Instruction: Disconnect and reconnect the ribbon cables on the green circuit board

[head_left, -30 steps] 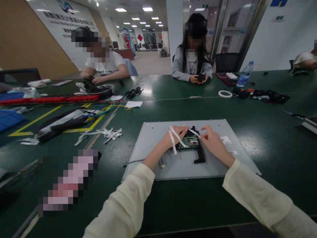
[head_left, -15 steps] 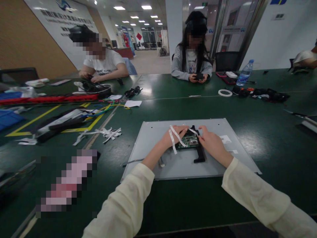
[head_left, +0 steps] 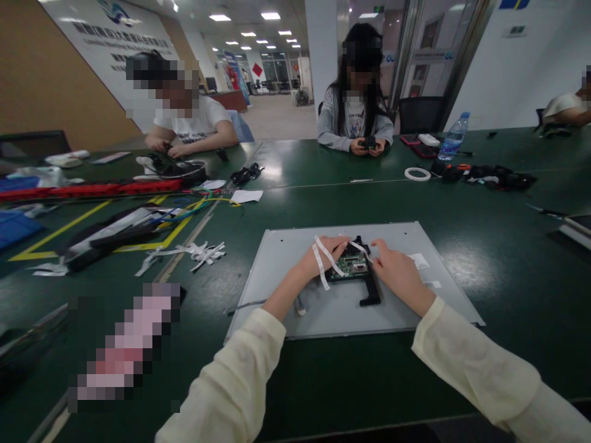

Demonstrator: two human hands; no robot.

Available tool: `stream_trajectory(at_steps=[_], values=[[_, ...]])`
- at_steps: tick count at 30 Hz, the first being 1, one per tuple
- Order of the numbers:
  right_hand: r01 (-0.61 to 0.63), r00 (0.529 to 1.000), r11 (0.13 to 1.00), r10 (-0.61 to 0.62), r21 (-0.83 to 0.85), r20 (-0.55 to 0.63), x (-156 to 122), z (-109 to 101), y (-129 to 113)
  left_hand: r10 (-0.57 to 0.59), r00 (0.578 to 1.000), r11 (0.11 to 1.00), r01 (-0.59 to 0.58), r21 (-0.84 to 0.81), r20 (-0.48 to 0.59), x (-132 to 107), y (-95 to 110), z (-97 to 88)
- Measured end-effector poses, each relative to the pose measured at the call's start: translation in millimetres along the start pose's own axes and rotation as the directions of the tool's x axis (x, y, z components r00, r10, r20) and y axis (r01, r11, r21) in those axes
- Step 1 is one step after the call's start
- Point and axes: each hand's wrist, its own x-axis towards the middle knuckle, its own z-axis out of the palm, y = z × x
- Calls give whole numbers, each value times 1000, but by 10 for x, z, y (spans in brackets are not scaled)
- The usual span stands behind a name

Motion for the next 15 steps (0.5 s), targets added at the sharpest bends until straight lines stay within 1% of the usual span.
stream_trajectory(at_steps=[5, 9, 12, 15], values=[[-2, 1000, 1000, 2, 30, 22, -6, -23, 3, -1, 998, 1000, 1, -15, 55, -6, 9, -28], [0, 1000, 997, 1, 80, -9, -7, -16, 23, -44, 994, 999, 44, 3, 100, -22, 11, -47], [-2, 999, 991, 6, 130, -32, 5, 10, 43, -39, 989, 999, 38, 10, 140, -41, 36, -96], [3, 1000, 993, 0, 115, -31, 22, 30, 43, -31, 980, 999, 29, 15, 195, -56, 63, -162]])
